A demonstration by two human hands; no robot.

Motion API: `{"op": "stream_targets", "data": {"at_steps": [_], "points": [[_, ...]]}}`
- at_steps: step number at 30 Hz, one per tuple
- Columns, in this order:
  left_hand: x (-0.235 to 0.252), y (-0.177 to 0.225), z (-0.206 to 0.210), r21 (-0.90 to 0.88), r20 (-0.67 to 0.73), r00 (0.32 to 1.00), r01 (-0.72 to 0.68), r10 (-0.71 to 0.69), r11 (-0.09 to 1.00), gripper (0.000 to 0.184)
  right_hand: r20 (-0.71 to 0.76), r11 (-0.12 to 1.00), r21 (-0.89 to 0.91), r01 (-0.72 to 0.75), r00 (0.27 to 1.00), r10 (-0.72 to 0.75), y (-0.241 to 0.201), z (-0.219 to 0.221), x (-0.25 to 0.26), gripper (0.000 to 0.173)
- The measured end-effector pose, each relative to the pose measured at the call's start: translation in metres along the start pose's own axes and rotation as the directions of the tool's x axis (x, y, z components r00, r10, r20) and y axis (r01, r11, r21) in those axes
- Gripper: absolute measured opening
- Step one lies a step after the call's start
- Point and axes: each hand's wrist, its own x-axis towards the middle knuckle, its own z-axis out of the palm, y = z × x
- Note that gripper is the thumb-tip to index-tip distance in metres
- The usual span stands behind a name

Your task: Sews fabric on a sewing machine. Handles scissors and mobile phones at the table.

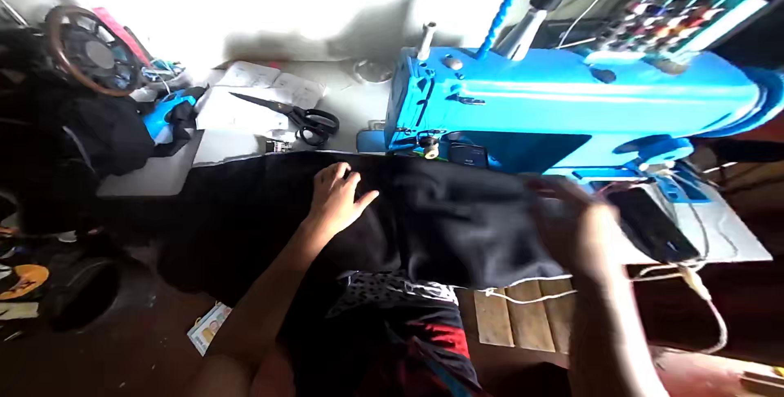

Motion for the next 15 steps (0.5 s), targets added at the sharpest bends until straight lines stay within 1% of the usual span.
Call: {"op": "stream_targets", "data": {"at_steps": [1, 2, 4, 6, 7, 10, 12, 15], "points": [[0.004, 0.006, 0.005, -0.009, -0.035, 0.999, -0.020, 0.020, 1.000, 0.051, 0.101, 0.991, 0.066, 0.118, 0.987, -0.124, -0.010, 0.024, 0.008, 0.033], [0.008, 0.011, 0.010, -0.017, -0.053, 0.998, -0.041, 0.040, 0.999, 0.049, 0.172, 0.969, 0.132, 0.207, 0.959, -0.228, -0.016, 0.050, 0.018, 0.036], [0.011, 0.015, 0.022, 0.005, -0.047, 0.996, -0.077, 0.078, 0.997, 0.053, 0.226, 0.932, 0.212, 0.293, 0.913, -0.339, -0.021, 0.095, 0.041, 0.044], [0.005, 0.012, 0.030, 0.058, 0.009, 0.993, -0.121, 0.121, 0.991, 0.061, 0.241, 0.926, 0.182, 0.332, 0.898, -0.369, -0.018, 0.126, 0.058, 0.052], [0.000, 0.008, 0.031, 0.079, 0.036, 0.987, -0.156, 0.154, 0.985, 0.063, 0.246, 0.925, 0.149, 0.350, 0.893, -0.377, -0.017, 0.135, 0.059, 0.055], [-0.014, -0.007, 0.026, 0.071, 0.078, 0.965, -0.257, 0.251, 0.964, 0.060, 0.337, 0.928, 0.046, 0.370, 0.868, -0.364, -0.016, 0.141, 0.042, 0.061], [-0.016, -0.014, 0.022, 0.031, 0.097, 0.950, -0.302, 0.297, 0.953, 0.058, 0.315, 0.927, 0.002, 0.375, 0.880, -0.357, -0.015, 0.142, 0.031, 0.061], [-0.008, -0.017, 0.023, 0.016, 0.078, 0.924, -0.378, 0.375, 0.926, 0.056, 0.265, 0.938, -0.009, 0.346, 0.906, -0.331, -0.018, 0.143, 0.031, 0.060]]}}
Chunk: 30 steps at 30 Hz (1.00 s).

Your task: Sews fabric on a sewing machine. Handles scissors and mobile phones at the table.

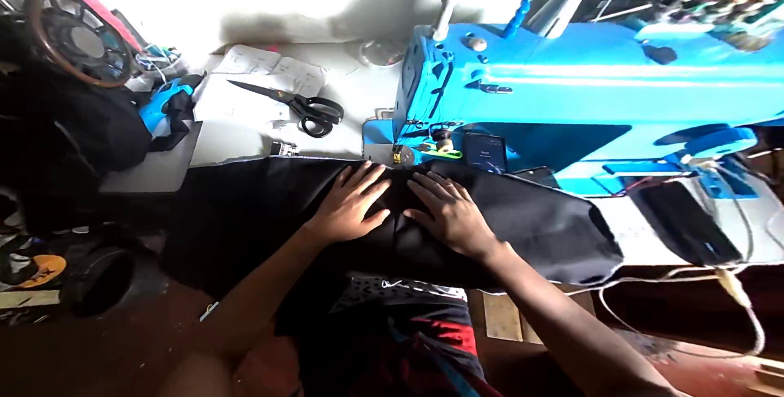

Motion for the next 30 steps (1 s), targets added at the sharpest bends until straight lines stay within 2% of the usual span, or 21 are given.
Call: {"op": "stream_targets", "data": {"at_steps": [4, 9, 12, 16, 17, 19, 22, 23, 24, 26, 28, 30], "points": [[0.017, 0.006, -0.002, -0.036, -0.086, 0.996, -0.023, 0.020, 0.999, 0.042, -0.099, 0.999, 0.041, 0.026, 0.995, -0.022, 0.000, 0.002, 0.010, 0.055], [0.023, 0.007, 0.007, -0.002, -0.232, 0.972, -0.031, 0.029, 1.000, 0.028, -0.216, 0.997, 0.058, 0.054, 0.976, -0.040, 0.005, -0.009, 0.020, 0.036], [0.024, 0.009, 0.007, -0.020, -0.212, 0.977, -0.011, 0.007, 1.000, 0.040, -0.157, 0.997, 0.047, 0.052, 0.987, -0.044, 0.007, -0.008, 0.025, 0.035], [0.028, 0.011, -0.003, -0.005, 0.010, 1.000, 0.026, -0.026, 1.000, 0.054, -0.090, 0.972, 0.110, 0.207, 0.976, -0.198, 0.008, 0.004, 0.016, 0.029], [0.027, 0.009, -0.003, 0.020, 0.023, 0.999, 0.033, -0.033, 0.999, 0.054, -0.092, 0.967, 0.112, 0.228, 0.972, -0.218, 0.008, 0.005, 0.014, 0.029], [0.022, 0.004, -0.003, 0.100, -0.021, 0.998, 0.069, -0.067, 0.993, 0.060, -0.107, 0.974, 0.094, 0.204, 0.975, -0.194, 0.010, 0.004, 0.009, 0.031], [0.014, -0.004, -0.015, 0.243, -0.110, 0.960, 0.278, -0.258, 0.929, 0.088, -0.126, 0.996, 0.013, 0.090, 0.988, -0.088, 0.011, 0.000, 0.003, 0.039], [0.013, -0.005, -0.018, 0.271, -0.147, 0.936, 0.350, -0.321, 0.897, 0.091, -0.134, 0.998, -0.009, 0.062, 0.989, -0.063, 0.010, 0.001, 0.002, 0.042], [0.014, -0.003, -0.022, 0.274, -0.181, 0.912, 0.407, -0.369, 0.871, 0.089, -0.142, 0.999, -0.024, 0.048, 0.989, -0.051, 0.010, 0.002, 0.000, 0.043], [0.017, 0.006, -0.028, 0.230, -0.219, 0.895, 0.434, -0.389, 0.871, 0.075, -0.153, 0.999, -0.034, 0.042, 0.987, -0.047, 0.008, 0.003, 0.000, 0.043], [0.023, 0.017, -0.029, 0.134, -0.209, 0.915, 0.378, -0.347, 0.916, 0.050, -0.149, 0.999, -0.021, 0.039, 0.988, -0.041, 0.007, 0.004, 0.000, 0.043], [0.031, 0.021, -0.027, 0.037, -0.171, 0.951, 0.267, -0.257, 0.963, 0.036, -0.152, 0.999, -0.011, 0.036, 0.988, -0.037, 0.006, 0.005, 0.000, 0.043]]}}
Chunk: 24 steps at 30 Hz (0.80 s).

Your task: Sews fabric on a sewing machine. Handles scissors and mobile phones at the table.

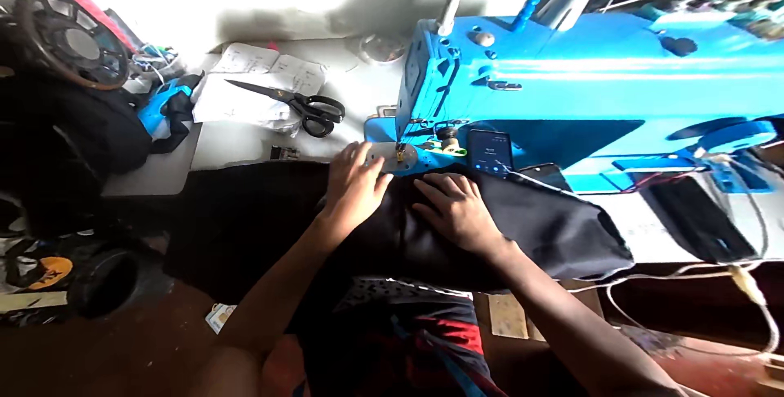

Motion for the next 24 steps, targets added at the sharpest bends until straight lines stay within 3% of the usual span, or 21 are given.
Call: {"op": "stream_targets", "data": {"at_steps": [3, 5, 7, 9, 11, 14, 17, 20, 24], "points": [[0.004, -0.002, 0.012, -0.034, 0.112, 0.980, -0.159, 0.162, 0.987, 0.041, 0.000, 1.000, -0.005, 0.006, 1.000, -0.006, 0.001, 0.000, 0.000, 0.044], [0.000, -0.003, 0.017, 0.052, 0.231, 0.970, -0.093, 0.078, 0.994, 0.051, 0.012, 1.000, -0.029, 0.001, 1.000, 0.000, 0.001, -0.001, -0.001, 0.045], [-0.005, -0.004, 0.018, 0.127, 0.190, 0.982, -0.023, -0.001, 0.992, 0.054, 0.037, 0.998, -0.052, -0.028, 0.999, 0.029, -0.001, -0.003, -0.002, 0.047], [-0.011, -0.003, 0.018, 0.063, 0.047, 0.997, -0.057, 0.054, 0.996, 0.047, 0.056, 0.996, -0.070, -0.058, 0.996, 0.062, -0.005, -0.002, -0.004, 0.048], [-0.021, -0.001, 0.023, -0.082, -0.006, 0.987, -0.159, 0.159, 0.984, 0.042, 0.070, 0.994, -0.073, -0.078, 0.994, 0.083, -0.012, 0.000, -0.007, 0.052], [-0.031, -0.004, 0.029, -0.143, 0.122, 0.968, -0.200, 0.217, 0.969, 0.059, 0.067, 0.999, -0.025, -0.036, 0.997, 0.038, -0.021, 0.008, -0.011, 0.056], [-0.032, -0.011, 0.032, -0.115, 0.141, 0.967, -0.197, 0.213, 0.974, 0.073, 0.097, 0.998, -0.066, -0.013, 0.995, 0.019, -0.014, 0.010, -0.012, 0.065], [-0.030, -0.013, 0.029, -0.092, 0.183, 0.968, -0.156, 0.171, 0.983, 0.074, 0.185, 0.997, -0.069, -0.024, 0.982, 0.037, -0.008, 0.003, -0.009, 0.074], [-0.025, -0.011, 0.029, -0.050, 0.236, 0.966, -0.098, 0.107, 0.994, 0.082, 0.183, 0.994, -0.110, -0.016, 0.982, 0.037, -0.006, 0.003, -0.005, 0.074]]}}
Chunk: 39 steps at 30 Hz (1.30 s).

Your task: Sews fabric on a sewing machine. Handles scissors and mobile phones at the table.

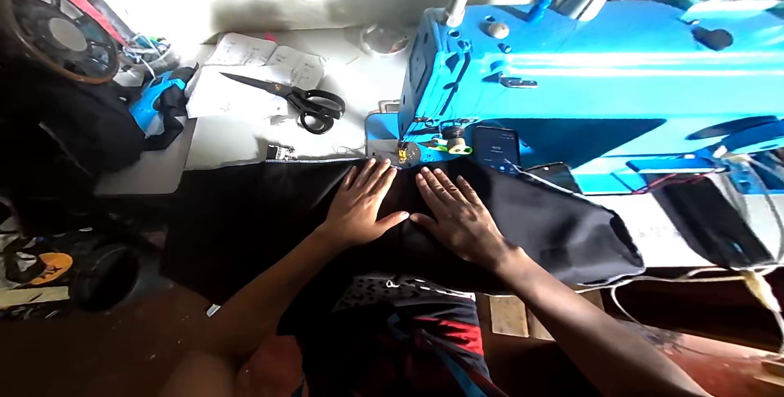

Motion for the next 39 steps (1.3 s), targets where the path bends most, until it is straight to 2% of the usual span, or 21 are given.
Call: {"op": "stream_targets", "data": {"at_steps": [6, 9, 13, 21, 27, 34, 39], "points": [[0.013, -0.005, -0.003, 0.039, 0.015, 0.999, 0.041, -0.041, 0.998, 0.092, 0.066, 0.999, -0.037, 0.030, 0.997, -0.027, 0.009, -0.006, 0.015, 0.076], [0.019, -0.009, -0.004, 0.040, 0.016, 0.999, 0.032, -0.033, 0.999, 0.092, 0.131, 0.999, -0.030, 0.028, 0.991, -0.024, 0.014, -0.012, 0.022, 0.076], [0.024, -0.011, -0.006, 0.075, 0.034, 0.999, 0.039, -0.042, 0.996, 0.082, 0.134, 0.999, -0.028, 0.036, 0.990, -0.032, 0.018, -0.012, 0.028, 0.077], [0.038, -0.021, -0.006, 0.059, -0.033, 0.999, -0.038, 0.040, 0.998, 0.083, 0.140, 0.999, -0.024, 0.039, 0.989, -0.035, 0.023, -0.011, 0.036, 0.075], [0.038, -0.021, -0.007, 0.081, -0.009, 1.000, -0.008, 0.009, 0.997, 0.093, 0.138, 0.999, -0.027, 0.030, 0.990, -0.026, 0.022, -0.010, 0.035, 0.074], [0.040, -0.021, -0.007, 0.073, -0.001, 1.000, -0.007, 0.007, 0.997, 0.092, 0.115, 0.999, -0.028, 0.039, 0.993, -0.036, 0.023, -0.008, 0.035, 0.076], [0.041, -0.020, -0.007, 0.083, -0.010, 1.000, -0.007, 0.008, 0.997, 0.093, 0.152, 1.000, -0.017, 0.026, 0.988, -0.023, 0.023, -0.012, 0.038, 0.075]]}}
